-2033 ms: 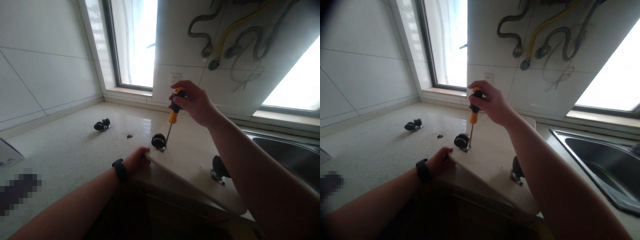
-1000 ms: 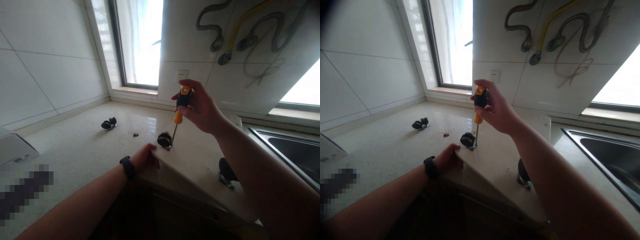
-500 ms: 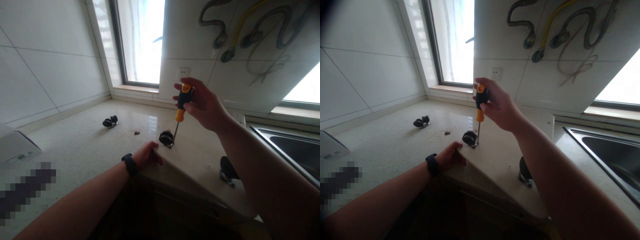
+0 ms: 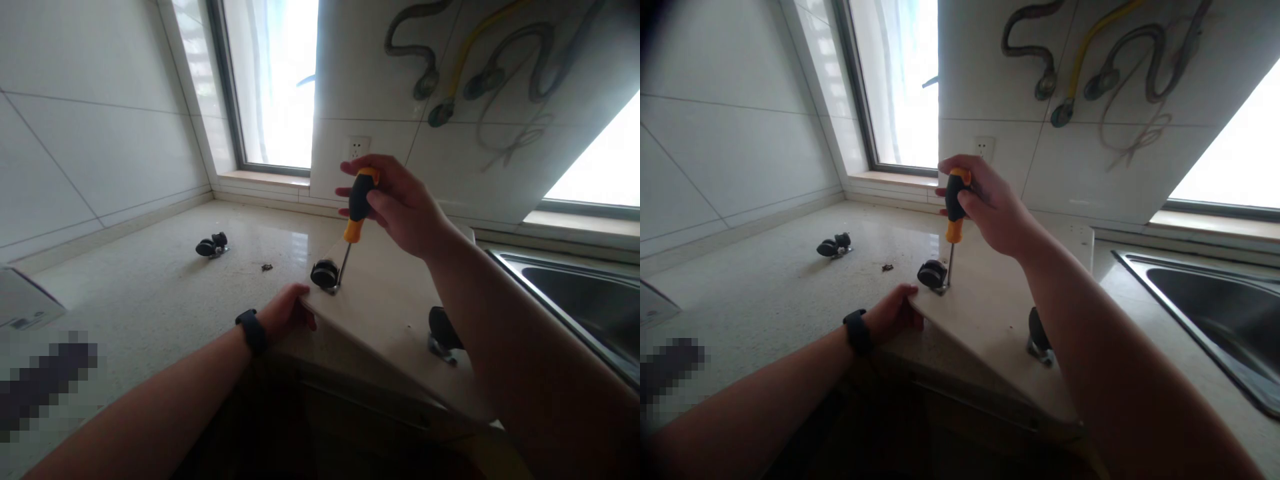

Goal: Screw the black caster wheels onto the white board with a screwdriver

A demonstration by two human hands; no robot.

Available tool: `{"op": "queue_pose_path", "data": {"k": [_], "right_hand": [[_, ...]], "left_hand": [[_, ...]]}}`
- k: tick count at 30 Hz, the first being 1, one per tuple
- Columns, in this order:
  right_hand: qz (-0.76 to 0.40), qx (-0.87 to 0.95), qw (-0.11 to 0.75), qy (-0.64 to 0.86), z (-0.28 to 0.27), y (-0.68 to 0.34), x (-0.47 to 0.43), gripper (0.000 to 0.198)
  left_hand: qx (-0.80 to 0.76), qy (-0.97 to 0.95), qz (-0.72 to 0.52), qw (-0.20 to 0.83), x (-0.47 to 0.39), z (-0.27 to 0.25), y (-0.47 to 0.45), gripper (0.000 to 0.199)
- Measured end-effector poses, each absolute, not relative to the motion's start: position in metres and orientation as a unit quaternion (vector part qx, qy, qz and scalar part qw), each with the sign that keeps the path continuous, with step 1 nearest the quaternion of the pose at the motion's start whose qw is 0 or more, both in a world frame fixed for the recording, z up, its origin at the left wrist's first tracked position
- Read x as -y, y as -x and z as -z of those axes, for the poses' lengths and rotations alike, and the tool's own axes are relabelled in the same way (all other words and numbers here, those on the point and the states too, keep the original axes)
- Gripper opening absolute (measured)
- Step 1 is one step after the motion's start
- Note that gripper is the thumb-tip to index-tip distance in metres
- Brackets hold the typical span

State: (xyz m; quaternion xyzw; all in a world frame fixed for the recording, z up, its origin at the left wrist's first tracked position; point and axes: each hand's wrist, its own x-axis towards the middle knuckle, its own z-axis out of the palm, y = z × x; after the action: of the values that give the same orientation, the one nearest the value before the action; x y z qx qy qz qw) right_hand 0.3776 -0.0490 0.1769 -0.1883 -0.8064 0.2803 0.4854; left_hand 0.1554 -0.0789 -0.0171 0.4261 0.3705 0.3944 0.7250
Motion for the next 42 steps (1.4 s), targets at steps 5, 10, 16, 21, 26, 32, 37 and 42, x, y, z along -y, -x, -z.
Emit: {"op": "queue_pose_path", "data": {"k": [5,10,16,21,26,32,37,42], "right_hand": [[-0.217,0.797,0.516,0.227,-0.177,-0.377,0.043,0.043],[-0.006,0.786,0.554,0.274,-0.169,-0.374,0.038,0.041],[-0.226,0.816,0.489,0.210,-0.169,-0.375,0.046,0.053],[-0.325,0.805,0.452,0.204,-0.180,-0.378,0.055,0.058],[-0.145,0.809,0.515,0.243,-0.179,-0.375,0.054,0.048],[-0.158,0.809,0.526,0.209,-0.175,-0.372,0.057,0.028],[-0.334,0.796,0.477,0.166,-0.175,-0.369,0.057,0.044],[-0.148,0.807,0.526,0.225,-0.178,-0.367,0.057,0.041]], "left_hand": [[-0.369,-0.431,-0.400,0.720,0.082,0.013,-0.156,0.038],[-0.372,-0.430,-0.402,0.718,0.082,0.013,-0.156,0.039],[-0.373,-0.430,-0.398,0.719,0.082,0.014,-0.156,0.040],[-0.378,-0.432,-0.397,0.716,0.082,0.015,-0.156,0.041],[-0.385,-0.435,-0.394,0.712,0.081,0.019,-0.155,0.042],[-0.389,-0.442,-0.391,0.707,0.080,0.023,-0.154,0.048],[-0.387,-0.446,-0.390,0.707,0.079,0.023,-0.154,0.050],[-0.382,-0.446,-0.388,0.710,0.080,0.021,-0.155,0.048]]}}
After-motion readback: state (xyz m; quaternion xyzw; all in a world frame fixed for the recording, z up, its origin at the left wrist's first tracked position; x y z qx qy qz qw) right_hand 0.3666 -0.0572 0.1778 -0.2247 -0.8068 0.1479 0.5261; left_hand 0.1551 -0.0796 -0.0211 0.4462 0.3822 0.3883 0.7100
